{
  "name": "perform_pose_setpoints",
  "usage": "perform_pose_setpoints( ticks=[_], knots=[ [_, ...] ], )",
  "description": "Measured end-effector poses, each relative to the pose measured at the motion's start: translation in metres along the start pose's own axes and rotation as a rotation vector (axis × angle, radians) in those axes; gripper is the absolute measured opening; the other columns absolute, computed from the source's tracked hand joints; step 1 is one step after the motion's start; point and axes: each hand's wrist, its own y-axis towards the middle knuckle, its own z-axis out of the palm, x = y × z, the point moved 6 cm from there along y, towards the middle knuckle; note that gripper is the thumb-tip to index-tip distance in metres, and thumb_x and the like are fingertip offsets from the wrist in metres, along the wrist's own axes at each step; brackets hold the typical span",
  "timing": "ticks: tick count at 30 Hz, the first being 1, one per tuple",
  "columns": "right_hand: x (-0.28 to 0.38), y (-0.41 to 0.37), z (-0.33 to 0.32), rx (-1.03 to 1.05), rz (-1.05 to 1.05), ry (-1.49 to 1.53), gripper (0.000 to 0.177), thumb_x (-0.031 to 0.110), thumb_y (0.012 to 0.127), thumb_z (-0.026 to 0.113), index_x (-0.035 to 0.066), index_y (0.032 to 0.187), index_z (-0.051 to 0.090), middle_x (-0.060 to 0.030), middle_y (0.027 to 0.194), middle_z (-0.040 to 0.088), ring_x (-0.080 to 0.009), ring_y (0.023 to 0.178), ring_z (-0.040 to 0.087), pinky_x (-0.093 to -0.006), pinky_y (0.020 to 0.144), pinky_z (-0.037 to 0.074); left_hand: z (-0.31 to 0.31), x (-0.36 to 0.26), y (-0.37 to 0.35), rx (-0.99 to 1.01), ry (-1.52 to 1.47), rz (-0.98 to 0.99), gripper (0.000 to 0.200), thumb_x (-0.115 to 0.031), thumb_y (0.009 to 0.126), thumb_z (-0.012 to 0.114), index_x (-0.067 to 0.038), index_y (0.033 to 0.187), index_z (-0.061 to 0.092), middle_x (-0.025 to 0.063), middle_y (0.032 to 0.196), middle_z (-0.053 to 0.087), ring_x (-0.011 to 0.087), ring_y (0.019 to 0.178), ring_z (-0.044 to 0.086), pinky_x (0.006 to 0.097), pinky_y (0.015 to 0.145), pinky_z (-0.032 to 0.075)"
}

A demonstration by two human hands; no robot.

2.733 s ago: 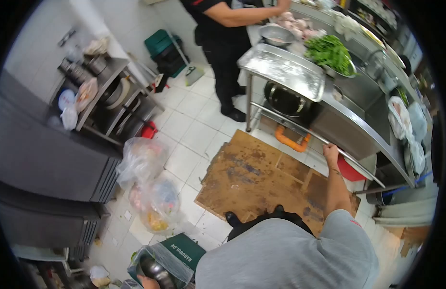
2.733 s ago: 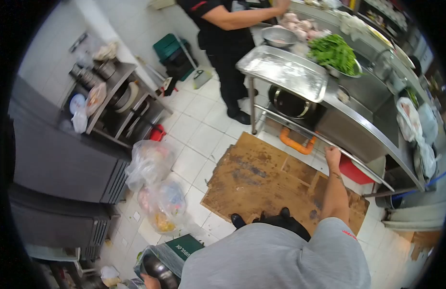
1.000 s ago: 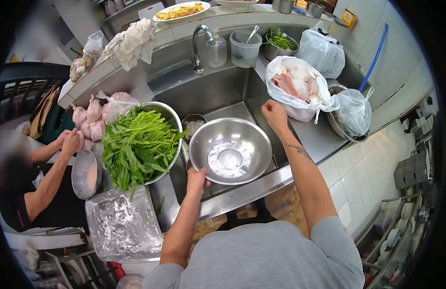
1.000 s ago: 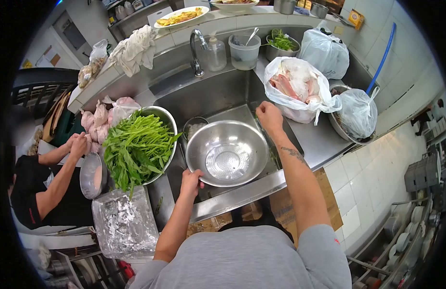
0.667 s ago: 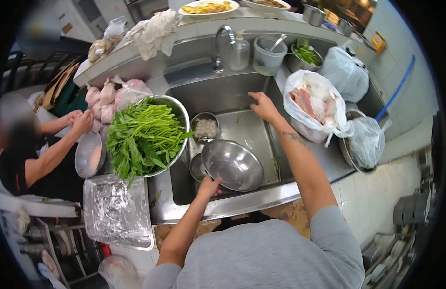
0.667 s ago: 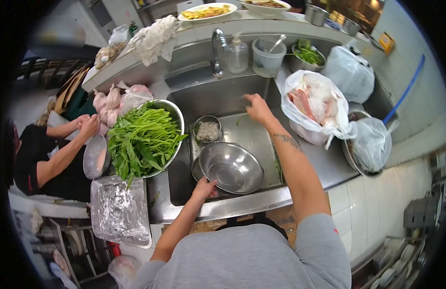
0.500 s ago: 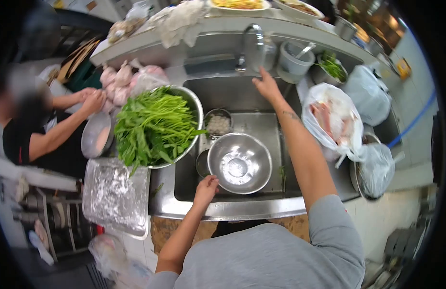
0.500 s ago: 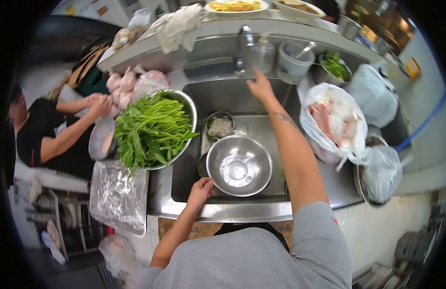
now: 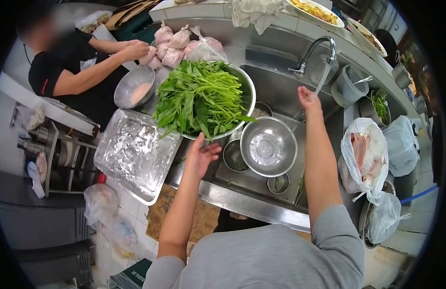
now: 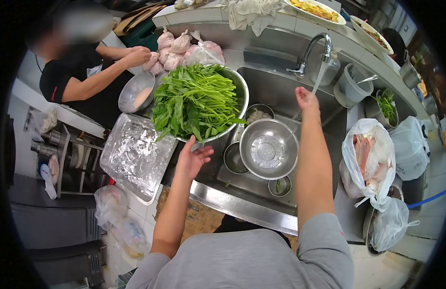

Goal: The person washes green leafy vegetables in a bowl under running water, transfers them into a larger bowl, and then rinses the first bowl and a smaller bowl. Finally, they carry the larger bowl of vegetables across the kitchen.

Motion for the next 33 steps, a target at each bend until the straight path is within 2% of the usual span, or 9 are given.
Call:
perform_pose_setpoints(
  ticks=[2,5,6,13,16,20,25,29,33],
  knots=[
    [0.019,-0.001,-0.007,-0.023,-0.042,0.017,0.020,0.002,0.082,0.058,-0.004,0.101,0.055,-0.0114,0.081,0.059,-0.0164,0.075,0.060,-0.0189,0.061,0.050,0.002,-0.005,0.015,0.031,-0.006,-0.025,0.035,-0.027,0.085,0.056,-0.003,0.110,0.050,0.0176,0.095,0.060,0.0292,0.081,0.063,0.0346,0.060,0.048],
    [0.027,-0.035,-0.004,0.146,-0.033,-0.483,0.014,0.005,0.081,0.061,-0.001,0.094,0.059,-0.0052,0.070,0.058,-0.0074,0.060,0.053,-0.0155,0.052,0.041,0.008,-0.006,0.032,0.110,-0.060,-0.052,0.030,-0.014,0.081,0.052,0.001,0.107,0.050,0.0172,0.094,0.060,0.0303,0.081,0.063,0.0356,0.061,0.048],
    [0.025,-0.056,0.004,0.019,-0.030,-0.679,0.013,0.012,0.081,0.063,0.003,0.089,0.063,-0.0019,0.063,0.056,-0.0036,0.052,0.046,-0.0175,0.047,0.034,0.006,-0.006,0.037,0.057,-0.103,-0.064,0.028,-0.005,0.075,0.047,0.003,0.102,0.049,0.0167,0.095,0.059,0.0311,0.082,0.062,0.0377,0.063,0.048],
    [0.032,-0.061,0.009,0.009,-0.199,-0.743,0.018,0.020,0.080,0.065,0.003,0.086,0.063,-0.0028,0.070,0.059,-0.0109,0.060,0.054,-0.0246,0.052,0.043,-0.020,0.012,0.007,-0.040,-0.132,-0.091,0.019,-0.004,0.075,0.047,0.001,0.092,0.052,0.0166,0.094,0.057,0.0310,0.080,0.058,0.0424,0.060,0.048],
    [0.014,-0.043,0.026,0.133,-0.169,-0.966,0.022,0.019,0.081,0.063,0.001,0.093,0.060,-0.0062,0.076,0.060,-0.0163,0.071,0.058,-0.0277,0.061,0.048,-0.023,0.020,-0.023,-0.114,-0.113,-0.132,0.016,-0.003,0.074,0.048,0.002,0.089,0.053,0.0170,0.087,0.059,0.0325,0.065,0.058,0.0441,0.050,0.048],
    [-0.011,-0.018,0.061,0.070,-0.087,-0.614,0.040,0.021,0.080,0.065,-0.001,0.110,0.051,-0.0155,0.097,0.057,-0.0260,0.084,0.057,-0.0360,0.073,0.048,-0.027,0.024,-0.046,-0.067,-0.060,-0.179,0.028,0.002,0.074,0.046,0.009,0.101,0.047,0.0202,0.085,0.058,0.0340,0.066,0.060,0.0425,0.046,0.052],
    [0.002,0.048,0.082,-0.049,0.045,0.142,0.039,0.028,0.084,0.059,-0.001,0.106,0.045,-0.0141,0.092,0.054,-0.0259,0.080,0.053,-0.0410,0.077,0.045,-0.027,0.020,-0.071,-0.043,-0.080,-0.162,0.035,0.007,0.073,0.046,0.004,0.108,0.045,0.0188,0.090,0.055,0.0345,0.063,0.059,0.0435,0.046,0.052],
    [0.020,0.030,0.093,0.252,0.133,0.864,0.029,0.027,0.091,0.048,-0.001,0.097,0.046,-0.0145,0.093,0.054,-0.0266,0.086,0.055,-0.0404,0.080,0.043,-0.036,0.023,-0.079,-0.025,-0.078,-0.205,0.032,0.006,0.075,0.049,0.004,0.106,0.044,0.0189,0.089,0.054,0.0340,0.064,0.059,0.0433,0.047,0.052],
    [-0.009,-0.030,0.126,0.396,-0.152,-0.150,0.034,0.028,0.089,0.053,0.004,0.114,0.055,-0.0084,0.105,0.060,-0.0196,0.090,0.057,-0.0329,0.080,0.046,-0.041,0.010,-0.099,-0.078,-0.068,-0.174,0.030,0.006,0.075,0.049,0.004,0.104,0.041,0.0181,0.085,0.053,0.0317,0.060,0.059,0.0421,0.044,0.053]
  ],
)
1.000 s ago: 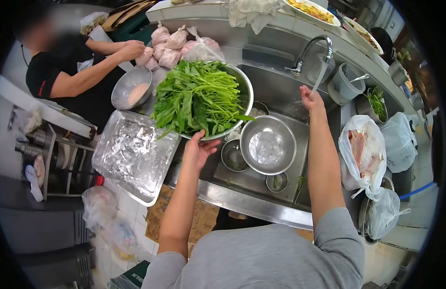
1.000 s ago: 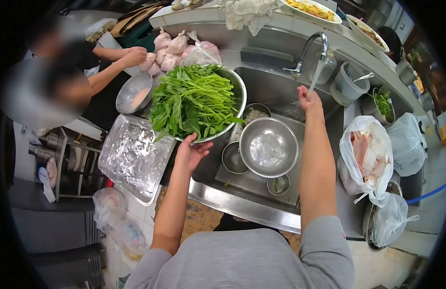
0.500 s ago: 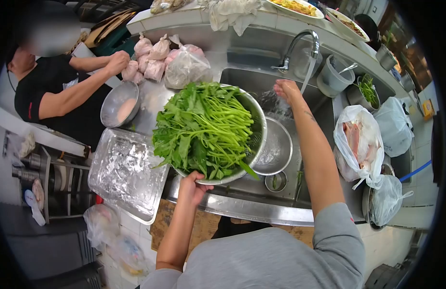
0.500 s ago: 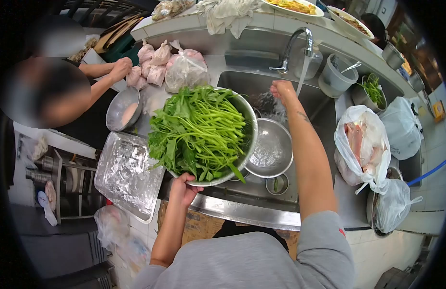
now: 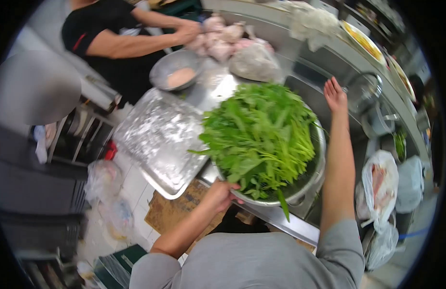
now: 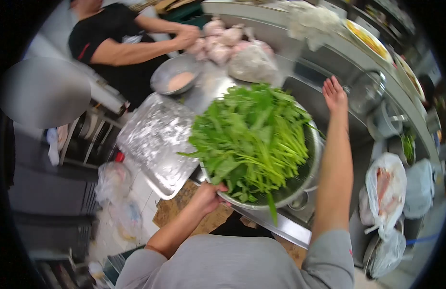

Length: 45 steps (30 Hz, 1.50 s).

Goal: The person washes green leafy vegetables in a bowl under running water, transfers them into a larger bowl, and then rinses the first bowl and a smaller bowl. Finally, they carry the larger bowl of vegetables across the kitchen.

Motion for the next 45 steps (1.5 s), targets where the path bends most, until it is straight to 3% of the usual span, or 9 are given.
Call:
perform_pose_setpoints(
  ticks=[3,6,10,16,18,22,26,34,45],
  knots=[
    [-0.027,-0.055,0.034,0.198,0.268,-0.675,0.035,0.025,0.088,0.057,0.008,0.118,0.056,-0.0032,0.101,0.062,-0.0113,0.083,0.059,-0.0251,0.073,0.049,-0.010,-0.018,-0.014,0.098,-0.025,0.008,0.036,0.006,0.075,0.049,0.003,0.110,0.039,0.0177,0.084,0.053,0.0306,0.058,0.059,0.0413,0.040,0.053],
    [-0.033,-0.092,0.057,0.442,0.087,-1.157,0.029,0.022,0.087,0.058,0.000,0.106,0.061,-0.0015,0.088,0.063,-0.0085,0.074,0.056,-0.0221,0.065,0.045,-0.028,-0.034,-0.033,0.204,-0.056,0.033,0.038,0.003,0.073,0.049,0.001,0.111,0.040,0.0147,0.083,0.055,0.0283,0.057,0.059,0.0401,0.038,0.050],
    [-0.039,-0.124,0.053,0.629,0.241,-1.599,0.025,0.017,0.086,0.058,-0.002,0.102,0.062,-0.0038,0.081,0.062,-0.0092,0.066,0.054,-0.0239,0.060,0.044,-0.063,-0.058,-0.086,0.108,-0.100,0.152,0.030,0.002,0.074,0.049,0.002,0.104,0.044,0.0155,0.078,0.056,0.0273,0.053,0.058,0.0396,0.038,0.050],
    [-0.026,-0.124,0.044,0.583,-0.003,-1.595,0.027,0.020,0.084,0.058,-0.001,0.101,0.061,-0.0014,0.072,0.060,-0.0102,0.060,0.054,-0.0249,0.055,0.044,-0.159,-0.073,-0.160,-0.118,-0.204,0.297,0.006,-0.001,0.074,0.051,0.002,0.078,0.049,0.0143,0.065,0.051,0.0307,0.048,0.055,0.0400,0.040,0.049],
    [-0.020,-0.161,0.048,0.458,0.178,-1.726,0.027,0.022,0.084,0.057,0.001,0.101,0.061,-0.0007,0.075,0.060,-0.0094,0.062,0.054,-0.0253,0.055,0.044,-0.193,-0.085,-0.186,-0.207,-0.213,0.349,0.004,-0.002,0.074,0.051,0.002,0.074,0.049,0.0143,0.064,0.051,0.0309,0.048,0.055,0.0404,0.041,0.049],
    [-0.003,-0.237,0.114,0.358,0.297,-1.774,0.026,0.026,0.086,0.055,0.004,0.098,0.063,0.0002,0.078,0.060,-0.0083,0.067,0.054,-0.0256,0.055,0.042,-0.277,-0.096,-0.220,-0.371,-0.314,0.432,0.004,-0.002,0.074,0.049,0.002,0.073,0.048,0.0148,0.065,0.051,0.0309,0.047,0.054,0.0409,0.040,0.049],
    [-0.018,-0.268,0.220,0.543,-0.011,-1.576,0.025,0.027,0.086,0.054,0.006,0.096,0.063,0.0005,0.080,0.061,-0.0081,0.074,0.055,-0.0248,0.061,0.043,-0.383,-0.102,-0.231,-0.414,-0.397,0.515,0.009,-0.001,0.077,0.045,0.007,0.081,0.045,0.0188,0.072,0.051,0.0323,0.051,0.056,0.0398,0.037,0.046],
    [-0.250,-0.385,0.527,1.204,0.069,-1.325,0.026,0.022,0.088,0.055,0.000,0.103,0.060,-0.0041,0.092,0.063,-0.0130,0.085,0.059,-0.0262,0.074,0.046,-0.556,-0.166,-0.258,-0.549,-0.415,0.524,0.017,-0.001,0.073,0.045,0.006,0.088,0.051,0.0189,0.071,0.057,0.0307,0.051,0.057,0.0398,0.039,0.048],
    [-0.500,-0.350,0.712,1.703,0.008,-1.540,0.031,0.021,0.086,0.056,0.003,0.111,0.058,-0.0097,0.088,0.064,-0.0177,0.084,0.060,-0.0304,0.079,0.047,-0.707,-0.323,-0.187,-0.493,-0.568,0.667,0.025,-0.005,0.072,0.046,0.007,0.092,0.054,0.0187,0.081,0.062,0.0307,0.057,0.061,0.0375,0.042,0.052]
  ],
)
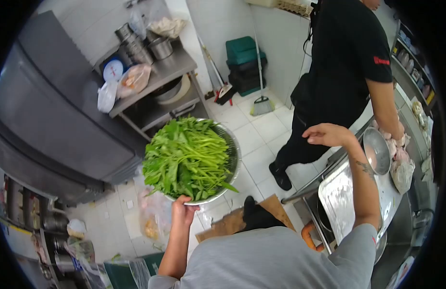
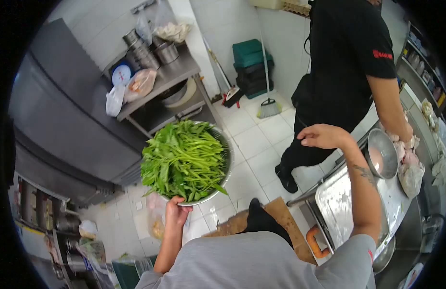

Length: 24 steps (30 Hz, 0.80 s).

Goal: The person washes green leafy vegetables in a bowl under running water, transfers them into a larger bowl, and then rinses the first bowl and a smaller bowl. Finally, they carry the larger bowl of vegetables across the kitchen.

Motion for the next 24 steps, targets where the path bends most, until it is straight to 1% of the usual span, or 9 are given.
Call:
perform_pose_setpoints(
  ticks=[3,5,7,9,11,14,20,23,24],
  knots=[
    [-0.031,0.085,-0.024,0.035,0.028,0.042,0.032,0.022,0.085,0.056,0.003,0.111,0.058,-0.0099,0.086,0.064,-0.0178,0.079,0.060,-0.0307,0.075,0.047,0.028,-0.039,0.046,-0.017,0.004,0.056,0.023,-0.005,0.072,0.044,0.006,0.090,0.054,0.0185,0.080,0.062,0.0305,0.055,0.059,0.0382,0.042,0.051],
    [-0.051,0.144,-0.038,0.019,0.023,0.100,0.032,0.023,0.088,0.054,0.001,0.111,0.057,-0.0068,0.087,0.062,-0.0143,0.081,0.058,-0.0296,0.077,0.046,0.042,-0.061,0.076,-0.004,0.006,0.091,0.023,-0.005,0.072,0.044,0.005,0.090,0.054,0.0186,0.080,0.062,0.0305,0.055,0.059,0.0382,0.042,0.050],
    [-0.046,0.203,-0.056,-0.031,0.037,0.022,0.032,0.021,0.087,0.055,0.000,0.111,0.057,-0.0072,0.086,0.062,-0.0146,0.080,0.057,-0.0290,0.076,0.046,0.064,-0.089,0.101,-0.049,-0.011,0.133,0.021,-0.004,0.072,0.044,0.004,0.089,0.053,0.0182,0.080,0.061,0.0305,0.055,0.058,0.0374,0.042,0.050],
    [-0.040,0.258,-0.072,-0.172,-0.208,0.056,0.030,0.024,0.085,0.056,0.000,0.101,0.061,-0.0108,0.078,0.064,-0.0202,0.074,0.060,-0.0332,0.070,0.047,0.075,-0.110,0.137,-0.038,-0.041,0.190,0.019,-0.003,0.072,0.044,0.003,0.087,0.053,0.0177,0.079,0.061,0.0304,0.055,0.058,0.0367,0.042,0.050],
    [-0.032,0.306,-0.090,-0.184,-0.227,0.144,0.028,0.023,0.084,0.058,0.000,0.097,0.062,-0.0113,0.080,0.065,-0.0213,0.076,0.061,-0.0334,0.072,0.047,0.100,-0.131,0.166,-0.105,-0.047,0.197,0.008,-0.003,0.074,0.044,0.000,0.076,0.051,0.0151,0.074,0.058,0.0287,0.054,0.058,0.0354,0.041,0.049],
    [-0.017,0.370,-0.131,-0.360,-0.270,0.042,0.023,0.020,0.083,0.058,-0.001,0.094,0.063,-0.0103,0.080,0.065,-0.0188,0.076,0.061,-0.0324,0.072,0.048,0.125,-0.167,0.225,-0.092,-0.060,0.225,0.009,-0.003,0.074,0.044,0.000,0.078,0.051,0.0140,0.074,0.059,0.0277,0.054,0.058,0.0349,0.040,0.048],
    [-0.052,0.473,-0.265,-0.531,-0.157,0.373,0.022,0.019,0.085,0.058,0.002,0.097,0.063,-0.0051,0.081,0.064,-0.0143,0.072,0.061,-0.0286,0.057,0.048,0.152,-0.209,0.357,-0.160,-0.201,0.210,0.005,-0.004,0.074,0.044,-0.003,0.075,0.049,0.0136,0.077,0.058,0.0302,0.056,0.059,0.0391,0.040,0.049],
    [-0.087,0.484,-0.342,-0.740,0.071,0.486,0.021,0.020,0.087,0.055,0.006,0.101,0.062,-0.0051,0.087,0.062,-0.0125,0.076,0.059,-0.0267,0.063,0.048,0.170,-0.232,0.415,-0.148,-0.149,0.216,0.004,-0.005,0.074,0.044,-0.005,0.072,0.047,0.0121,0.070,0.055,0.0303,0.054,0.058,0.0383,0.040,0.048],
    [-0.100,0.485,-0.364,-0.809,0.066,0.614,0.021,0.020,0.086,0.055,0.007,0.101,0.061,-0.0049,0.088,0.061,-0.0130,0.077,0.059,-0.0269,0.064,0.048,0.174,-0.237,0.432,-0.174,-0.151,0.214,0.004,-0.005,0.074,0.044,-0.005,0.072,0.047,0.0118,0.069,0.054,0.0300,0.053,0.057,0.0379,0.040,0.047]
  ],
)
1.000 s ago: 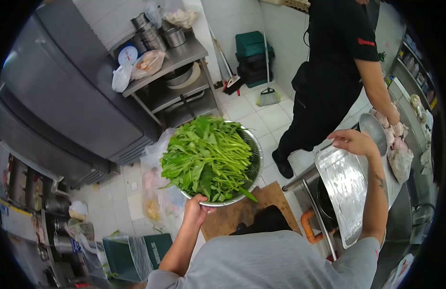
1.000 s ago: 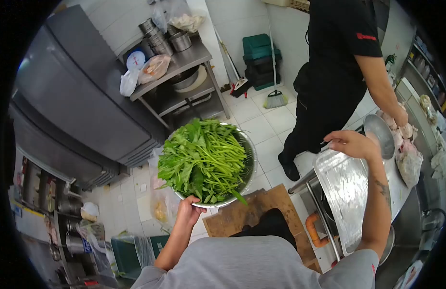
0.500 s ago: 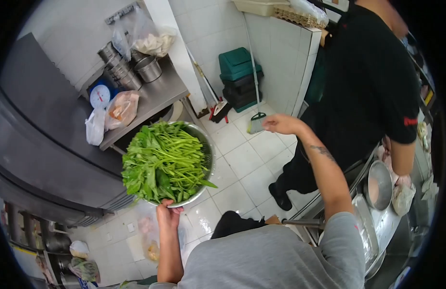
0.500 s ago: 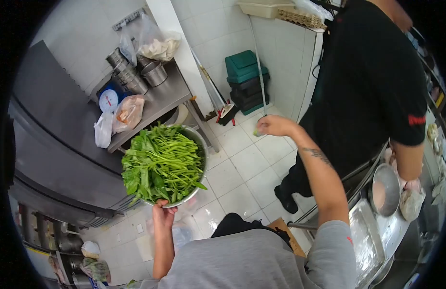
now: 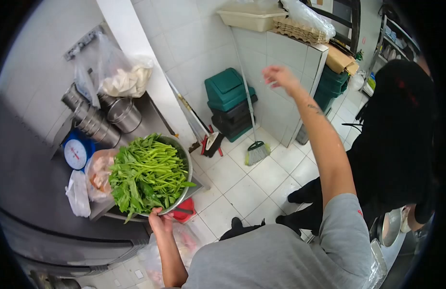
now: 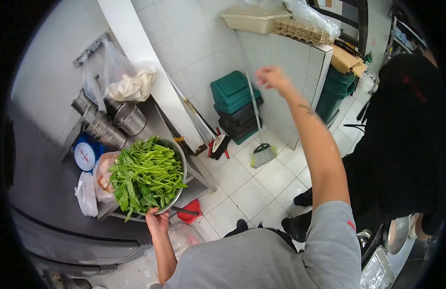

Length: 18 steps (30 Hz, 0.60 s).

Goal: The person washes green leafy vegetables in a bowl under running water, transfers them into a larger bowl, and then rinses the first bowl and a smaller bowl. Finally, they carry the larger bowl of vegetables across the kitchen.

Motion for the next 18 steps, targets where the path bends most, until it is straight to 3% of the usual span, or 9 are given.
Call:
perform_pose_setpoints(
  ticks=[3,7,10,13,15,18],
  knots=[
    [0.005,0.027,-0.047,-0.194,0.038,0.232,0.022,0.020,0.085,0.055,0.007,0.101,0.059,-0.0042,0.087,0.059,-0.0141,0.079,0.058,-0.0279,0.067,0.048,0.015,-0.006,0.037,-0.051,0.013,0.004,0.006,-0.006,0.075,0.044,-0.006,0.070,0.047,0.0111,0.065,0.052,0.0292,0.050,0.054,0.0371,0.041,0.046],
    [0.005,0.067,-0.103,-0.404,-0.008,0.309,0.016,0.020,0.081,0.059,0.006,0.090,0.058,-0.0035,0.078,0.057,-0.0141,0.071,0.057,-0.0285,0.062,0.049,0.023,-0.003,0.088,-0.045,0.041,-0.006,0.006,-0.008,0.075,0.044,-0.005,0.070,0.047,0.0117,0.065,0.053,0.0285,0.049,0.053,0.0376,0.042,0.046],
    [0.015,0.114,-0.132,-0.406,-0.022,0.454,0.014,0.019,0.083,0.059,0.005,0.085,0.057,-0.0049,0.076,0.057,-0.0145,0.069,0.057,-0.0283,0.061,0.050,0.035,-0.001,0.112,-0.060,-0.018,-0.009,0.006,-0.010,0.073,0.047,-0.004,0.073,0.046,0.0131,0.067,0.056,0.0281,0.051,0.054,0.0357,0.043,0.045],
    [0.027,0.190,-0.161,-0.330,-0.142,0.507,0.014,0.018,0.084,0.059,0.004,0.086,0.056,-0.0037,0.076,0.057,-0.0133,0.068,0.056,-0.0256,0.059,0.048,0.069,-0.005,0.115,-0.071,-0.052,0.022,0.015,-0.009,0.069,0.049,-0.003,0.082,0.050,0.0131,0.074,0.059,0.0273,0.059,0.058,0.0329,0.047,0.047],
    [0.043,0.231,-0.164,-0.420,-0.148,0.477,0.014,0.015,0.084,0.058,0.002,0.087,0.056,-0.0051,0.073,0.057,-0.0140,0.063,0.056,-0.0252,0.059,0.050,0.060,-0.002,0.143,0.003,-0.018,0.015,0.033,-0.011,0.068,0.048,0.000,0.100,0.052,0.0162,0.091,0.061,0.0289,0.068,0.062,0.0341,0.054,0.052],
    [0.056,0.323,-0.192,-0.412,-0.184,0.398,0.015,0.014,0.083,0.060,0.000,0.088,0.057,-0.0066,0.078,0.058,-0.0157,0.067,0.057,-0.0247,0.061,0.052,0.094,-0.004,0.156,-0.119,-0.089,0.096,0.045,-0.013,0.069,0.049,0.002,0.112,0.049,0.0166,0.101,0.060,0.0301,0.079,0.063,0.0356,0.061,0.055]
  ],
)
